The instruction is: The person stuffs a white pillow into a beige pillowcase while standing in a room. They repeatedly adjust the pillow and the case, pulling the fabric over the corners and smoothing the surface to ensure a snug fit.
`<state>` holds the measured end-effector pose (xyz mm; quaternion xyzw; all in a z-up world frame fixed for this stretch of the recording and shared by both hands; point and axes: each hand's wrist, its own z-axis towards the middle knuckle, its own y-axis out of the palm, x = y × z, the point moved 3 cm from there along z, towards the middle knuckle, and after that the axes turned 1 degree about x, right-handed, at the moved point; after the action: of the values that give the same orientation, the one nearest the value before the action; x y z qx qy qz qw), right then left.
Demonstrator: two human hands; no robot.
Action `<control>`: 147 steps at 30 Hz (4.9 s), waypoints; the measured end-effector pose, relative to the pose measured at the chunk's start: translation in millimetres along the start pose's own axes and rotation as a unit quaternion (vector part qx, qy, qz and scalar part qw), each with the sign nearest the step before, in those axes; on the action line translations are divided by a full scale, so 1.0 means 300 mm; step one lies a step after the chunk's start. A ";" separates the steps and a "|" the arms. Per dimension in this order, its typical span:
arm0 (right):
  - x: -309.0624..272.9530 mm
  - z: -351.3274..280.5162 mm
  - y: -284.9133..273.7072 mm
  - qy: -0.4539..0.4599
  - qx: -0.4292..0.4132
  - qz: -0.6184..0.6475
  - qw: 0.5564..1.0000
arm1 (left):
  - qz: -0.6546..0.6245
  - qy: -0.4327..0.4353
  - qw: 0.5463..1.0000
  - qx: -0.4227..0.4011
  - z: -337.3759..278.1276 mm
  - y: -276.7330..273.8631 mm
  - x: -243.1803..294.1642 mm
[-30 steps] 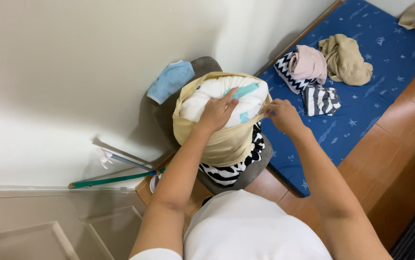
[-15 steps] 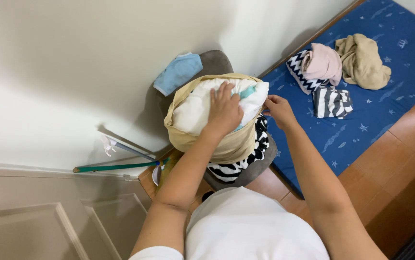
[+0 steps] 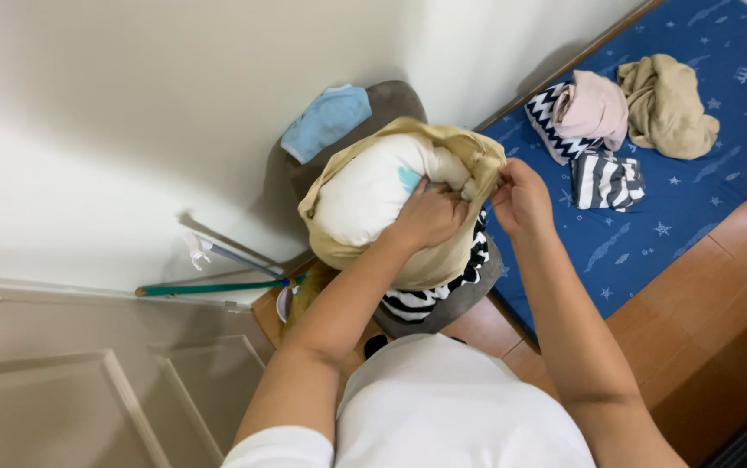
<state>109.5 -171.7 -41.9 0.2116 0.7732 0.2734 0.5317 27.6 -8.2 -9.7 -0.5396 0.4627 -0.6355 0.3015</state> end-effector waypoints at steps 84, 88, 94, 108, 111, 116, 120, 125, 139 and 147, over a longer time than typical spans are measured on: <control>0.079 -0.372 0.273 -0.319 -0.152 -0.713 0.605 | -0.310 0.010 0.869 0.385 -0.085 -0.178 -0.203; 0.165 -0.336 0.267 -0.373 -0.134 -0.687 0.609 | -0.531 -0.054 0.802 0.268 -0.010 -0.024 -0.278; 0.213 -0.179 0.198 -0.135 -0.133 -0.826 0.531 | -0.829 0.001 0.525 0.194 -0.040 -0.078 -0.254; -0.160 -0.153 0.236 -0.135 -0.052 -0.638 0.757 | -0.776 -0.074 0.620 0.094 -0.035 -0.153 -0.206; -0.162 -0.043 0.250 -0.088 0.017 -0.575 0.813 | -0.771 -0.038 0.631 0.075 -0.057 -0.140 -0.178; -0.083 0.037 0.348 -0.016 0.020 -0.562 0.826 | -0.542 0.062 0.835 0.074 -0.114 -0.107 -0.148; -0.003 0.134 0.331 0.001 -0.027 -0.550 0.835 | -0.288 0.071 0.949 0.103 -0.208 -0.224 -0.036; 0.014 0.163 0.340 0.081 -0.016 -0.479 0.874 | -0.200 -0.001 0.970 0.141 -0.253 -0.274 0.005; 0.048 0.124 0.274 0.022 -0.139 -0.082 0.987 | 0.041 -0.057 0.977 0.201 -0.117 -0.005 -0.145; -0.090 0.038 0.188 -0.252 -0.150 -0.492 0.820 | -0.101 -0.018 0.970 0.218 -0.154 -0.148 -0.239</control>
<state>131.4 -143.4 10.5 -0.2178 0.5625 0.0255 0.7972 5.2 84.4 2.2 -0.5166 0.2502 -0.7382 0.3544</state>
